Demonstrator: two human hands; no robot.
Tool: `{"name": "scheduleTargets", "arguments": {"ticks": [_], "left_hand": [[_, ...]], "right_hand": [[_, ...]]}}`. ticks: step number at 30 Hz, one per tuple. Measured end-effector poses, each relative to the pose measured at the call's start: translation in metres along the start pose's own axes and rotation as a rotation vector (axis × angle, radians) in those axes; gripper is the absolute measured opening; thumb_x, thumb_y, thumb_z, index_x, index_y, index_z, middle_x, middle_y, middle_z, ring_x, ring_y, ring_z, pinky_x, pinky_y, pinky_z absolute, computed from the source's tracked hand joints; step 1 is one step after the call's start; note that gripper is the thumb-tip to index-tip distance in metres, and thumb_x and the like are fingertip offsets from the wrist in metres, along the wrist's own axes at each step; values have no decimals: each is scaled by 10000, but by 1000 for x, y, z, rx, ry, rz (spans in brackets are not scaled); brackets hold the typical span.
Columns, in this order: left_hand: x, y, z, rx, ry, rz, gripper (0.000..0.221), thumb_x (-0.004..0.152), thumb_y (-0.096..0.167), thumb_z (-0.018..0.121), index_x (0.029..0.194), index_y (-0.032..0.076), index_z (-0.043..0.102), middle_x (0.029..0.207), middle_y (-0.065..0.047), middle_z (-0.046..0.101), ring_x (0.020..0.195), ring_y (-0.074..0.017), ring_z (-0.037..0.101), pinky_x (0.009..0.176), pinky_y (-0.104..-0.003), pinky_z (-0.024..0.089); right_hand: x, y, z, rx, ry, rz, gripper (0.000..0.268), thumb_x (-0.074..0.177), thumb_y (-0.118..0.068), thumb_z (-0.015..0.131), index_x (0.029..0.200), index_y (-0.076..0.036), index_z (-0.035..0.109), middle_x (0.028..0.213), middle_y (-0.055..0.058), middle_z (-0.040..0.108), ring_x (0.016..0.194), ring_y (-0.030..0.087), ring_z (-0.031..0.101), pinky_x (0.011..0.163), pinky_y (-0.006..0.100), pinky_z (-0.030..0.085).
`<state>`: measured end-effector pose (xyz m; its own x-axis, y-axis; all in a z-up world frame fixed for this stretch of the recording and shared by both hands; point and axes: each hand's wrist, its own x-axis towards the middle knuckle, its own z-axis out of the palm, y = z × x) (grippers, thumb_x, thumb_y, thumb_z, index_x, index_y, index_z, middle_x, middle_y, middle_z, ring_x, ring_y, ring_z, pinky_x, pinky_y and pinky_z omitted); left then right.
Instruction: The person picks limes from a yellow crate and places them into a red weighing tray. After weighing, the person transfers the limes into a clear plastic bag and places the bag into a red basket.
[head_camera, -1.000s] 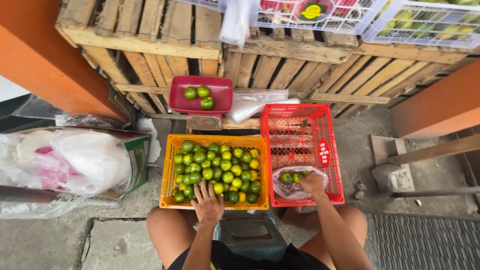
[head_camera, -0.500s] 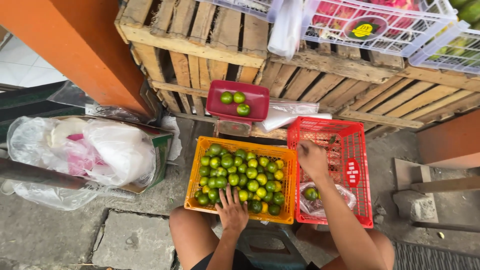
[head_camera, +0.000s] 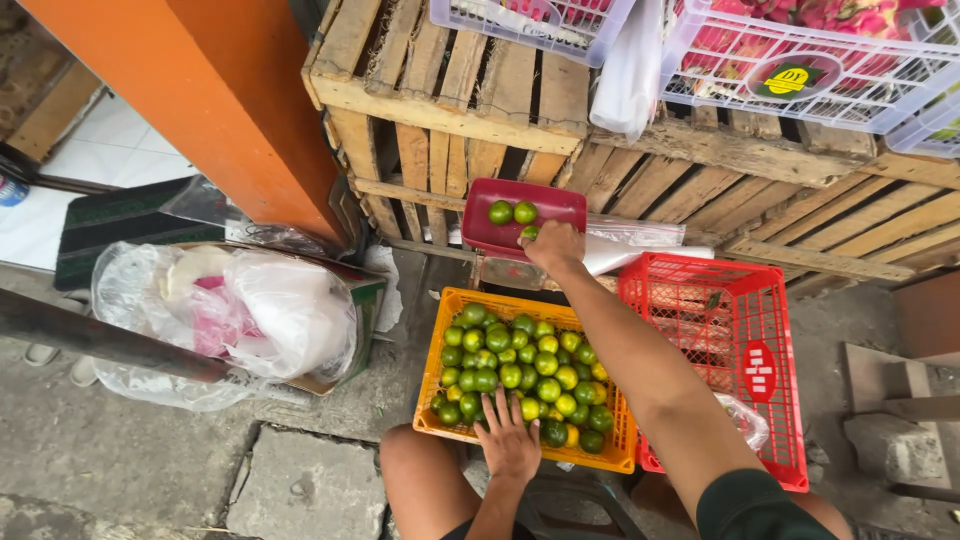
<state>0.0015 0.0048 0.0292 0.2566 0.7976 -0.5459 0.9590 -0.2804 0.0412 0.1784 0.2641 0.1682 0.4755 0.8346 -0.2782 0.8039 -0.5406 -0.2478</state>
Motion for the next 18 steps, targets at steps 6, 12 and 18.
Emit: {"name": "scheduleTargets", "arguments": {"ticks": [6,12,18], "left_hand": [[-3,-2,-13,-4,-78,-1,748,1089,593,158,1683,162,16,1735,-84,-164,1574,-417,-45,1164,-602,259],[5,-1,2,-5,-13,-1,749,1077,605,175,1676,168,70,1737,-83,-126,1572,-416,-15,1147,-611,274],[14,-1,26,22,96,-5,760,1060,627,209,1666,176,128,1737,-90,-71,1568,-416,34,1120,-602,311]], "right_hand": [[12,3,13,14,50,1,477,953,-554,713,802,-102,700,729,47,717,729,222,740,846,369,611],[-15,29,-4,462,249,-129,514,755,-283,823,1210,-102,667,1279,143,643,1289,338,541,1088,446,507],[-50,142,5,768,444,-118,484,722,-252,818,1194,-167,753,1183,99,649,1147,224,624,1070,340,453]]}}
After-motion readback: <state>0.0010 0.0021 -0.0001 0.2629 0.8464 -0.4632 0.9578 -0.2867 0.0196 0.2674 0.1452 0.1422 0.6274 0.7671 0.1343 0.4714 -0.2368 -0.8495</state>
